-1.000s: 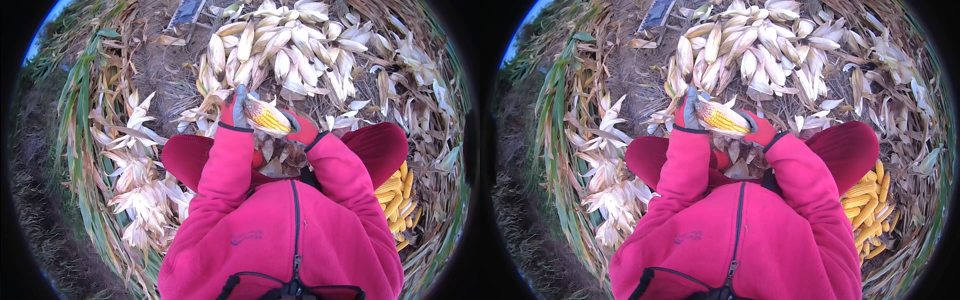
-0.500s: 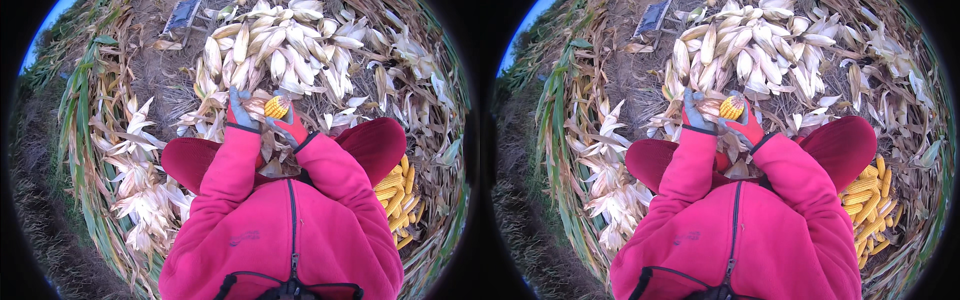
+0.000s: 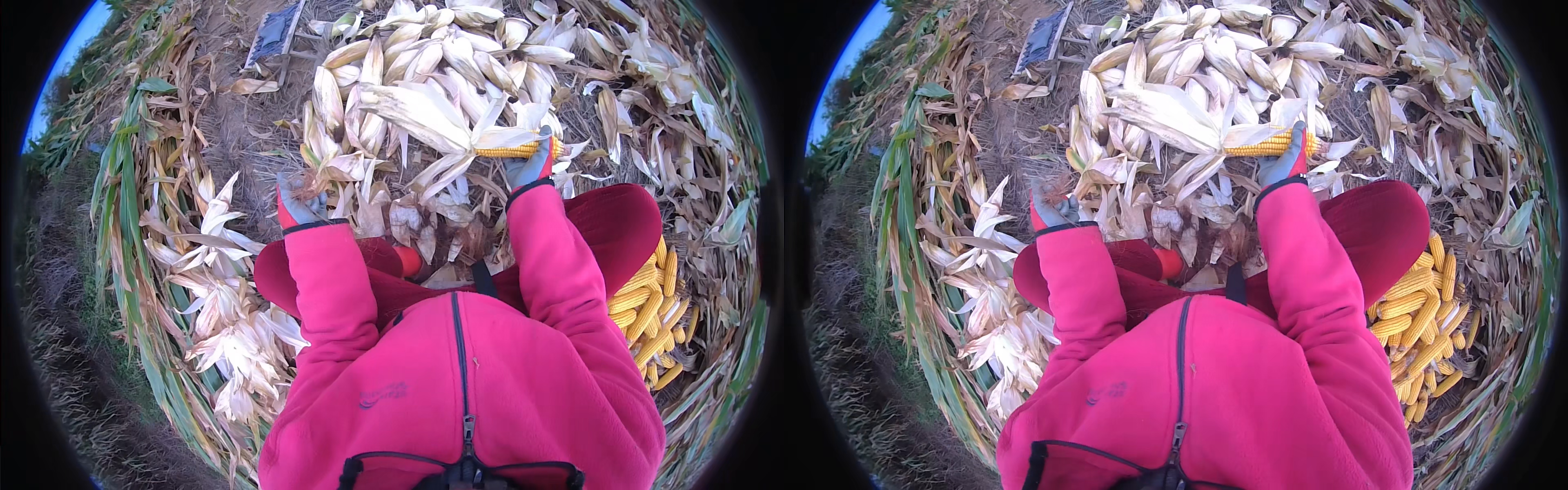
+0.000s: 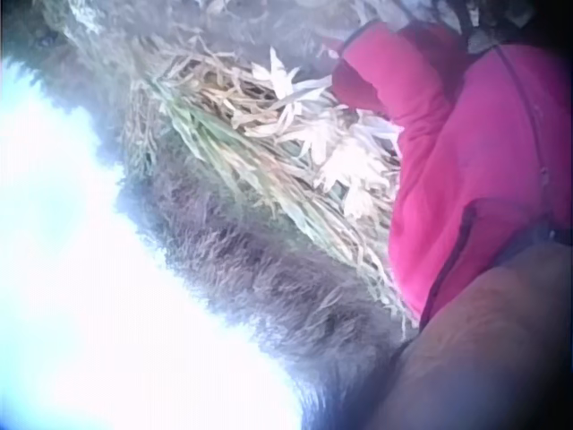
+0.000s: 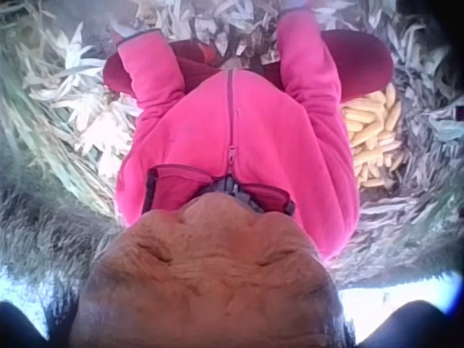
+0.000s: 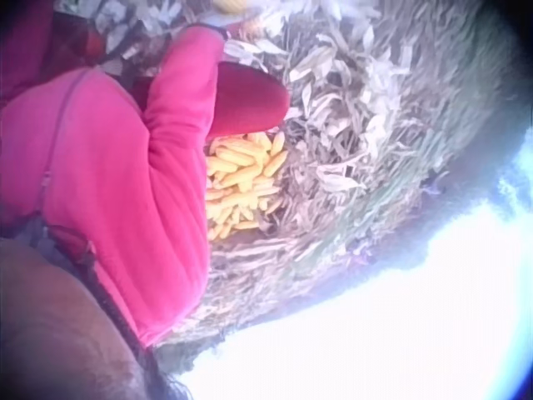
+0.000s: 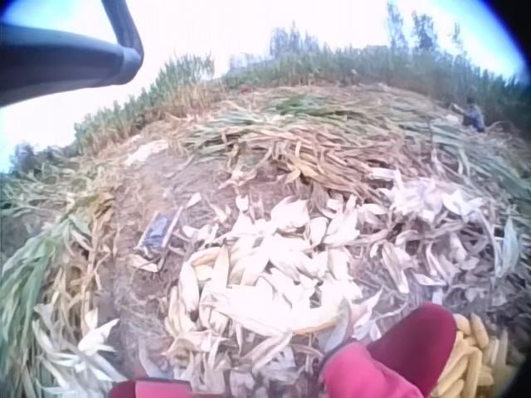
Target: The person sits cross-legged on the ground and repeatedly shucks corn cobs by hand, removing dried husks and placing the cleaned cobs into a growing pile to the right. The workspace is covered with loose husks and dried corn leaves.
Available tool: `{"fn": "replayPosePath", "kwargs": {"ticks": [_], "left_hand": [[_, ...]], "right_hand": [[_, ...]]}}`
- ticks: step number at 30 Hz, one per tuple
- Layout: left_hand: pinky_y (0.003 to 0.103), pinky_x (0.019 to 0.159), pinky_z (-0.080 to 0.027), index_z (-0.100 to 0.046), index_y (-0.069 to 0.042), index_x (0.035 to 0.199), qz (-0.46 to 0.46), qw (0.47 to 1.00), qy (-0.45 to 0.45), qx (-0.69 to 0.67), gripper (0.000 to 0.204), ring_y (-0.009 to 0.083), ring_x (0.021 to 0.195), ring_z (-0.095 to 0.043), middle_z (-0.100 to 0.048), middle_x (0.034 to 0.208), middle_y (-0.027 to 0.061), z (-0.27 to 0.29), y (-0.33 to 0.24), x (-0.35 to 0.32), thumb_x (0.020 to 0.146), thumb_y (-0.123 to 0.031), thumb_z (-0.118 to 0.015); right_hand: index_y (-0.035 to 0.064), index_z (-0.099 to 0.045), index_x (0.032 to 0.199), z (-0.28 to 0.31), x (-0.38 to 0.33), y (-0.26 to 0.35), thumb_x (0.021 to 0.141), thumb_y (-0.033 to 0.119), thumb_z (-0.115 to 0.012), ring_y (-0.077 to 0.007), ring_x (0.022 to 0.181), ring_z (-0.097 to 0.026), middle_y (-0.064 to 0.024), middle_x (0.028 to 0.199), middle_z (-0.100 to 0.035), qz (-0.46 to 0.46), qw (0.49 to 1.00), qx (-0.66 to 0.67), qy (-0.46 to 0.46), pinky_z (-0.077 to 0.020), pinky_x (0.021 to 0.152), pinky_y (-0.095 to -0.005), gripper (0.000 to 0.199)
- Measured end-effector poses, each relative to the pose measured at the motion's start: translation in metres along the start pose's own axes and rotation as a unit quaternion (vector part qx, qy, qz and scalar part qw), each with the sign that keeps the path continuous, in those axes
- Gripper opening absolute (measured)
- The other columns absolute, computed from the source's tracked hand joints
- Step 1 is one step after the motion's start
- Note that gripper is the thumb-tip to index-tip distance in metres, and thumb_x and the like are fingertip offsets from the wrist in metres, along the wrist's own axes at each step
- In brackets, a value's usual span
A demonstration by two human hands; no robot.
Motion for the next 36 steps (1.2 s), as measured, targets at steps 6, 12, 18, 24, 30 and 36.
{"fn": "replayPosePath", "kwargs": {"ticks": [6,12,18,24,30,36], "left_hand": [[0.038,0.064,-0.048,-0.061,-0.004,0.093,-0.238,0.65,0.32,0.648,0.045,0.0286,0.069,-0.062,-0.064,0.079,0.0118,-0.056,0.111,-0.036,0.071,-0.043,-0.068],[0.04,0.091,-0.041,-0.037,-0.006,0.13,-0.207,0.52,0.578,0.594,0.079,0.0344,0.106,-0.052,-0.051,0.118,0.0203,-0.097,0.169,-0.171,0.066,-0.039,-0.07],[0.05,0.101,-0.028,-0.032,0.0,0.131,-0.474,0.609,0.405,0.49,0.084,0.0392,0.122,-0.036,-0.036,0.132,0.0231,-0.132,0.121,-0.183,0.065,-0.035,-0.07],[0.053,0.104,-0.019,-0.03,-0.005,0.134,-0.351,0.55,0.229,0.722,0.096,0.0304,0.123,-0.037,-0.044,0.127,0.0117,-0.119,0.112,-0.119,0.055,-0.037,-0.075],[0.042,0.09,-0.04,-0.045,-0.007,0.125,-0.167,0.631,0.283,0.703,0.078,0.0265,0.097,-0.058,-0.061,0.101,0.0084,-0.093,0.157,-0.081,0.058,-0.03,-0.077],[0.03,0.078,-0.047,-0.059,-0.003,0.105,0.097,0.875,0.436,0.187,0.037,0.0166,0.089,-0.058,-0.061,0.098,0.0069,-0.093,0.136,-0.103,0.07,-0.006,-0.069]], "right_hand": [[0.0061,-0.053,0.109,0.008,-0.006,-0.018,0.083,0.027,-0.064,-0.0167,0.085,-0.057,-0.0038,0.096,-0.058,0.068,0.976,-0.201,-0.056,-0.0462,0.075,-0.0308,0.035],[-0.0013,-0.054,0.107,0.001,-0.013,-0.003,0.073,0.026,-0.074,-0.0146,0.083,-0.058,-0.0073,0.096,-0.06,0.144,0.964,-0.216,-0.062,-0.0459,0.074,-0.0273,0.048],[0.0039,-0.054,0.106,-0.006,-0.054,-0.04,0.084,0.03,-0.062,-0.0153,0.084,-0.059,-0.0073,0.098,-0.059,0.012,0.939,-0.342,0.031,-0.0478,0.073,-0.0298,0.035],[0.0058,-0.047,0.118,-0.011,-0.078,-0.068,0.086,0.034,-0.059,-0.0192,0.099,-0.056,-0.0088,0.108,-0.055,-0.116,0.964,-0.229,0.073,-0.0461,0.087,-0.0348,0.044],[0.0025,-0.047,0.116,-0.034,-0.083,-0.049,0.084,0.044,-0.057,-0.0221,0.098,-0.058,-0.0131,0.109,-0.056,-0.143,0.954,-0.246,0.097,-0.0471,0.086,-0.0348,0.053],[0.0038,-0.024,0.135,-0.065,-0.077,-0.014,0.084,0.055,-0.05,-0.028,0.117,-0.045,-0.0206,0.133,-0.036,-0.073,0.958,-0.236,0.144,-0.0387,0.094,-0.0401,0.077]]}}
Point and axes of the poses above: each hand's wrist, its own x-axis towards the middle knuckle, its own z-axis out of the back of the hand, y = z × x, the point moved 6 cm from there along x, towards the middle knuckle
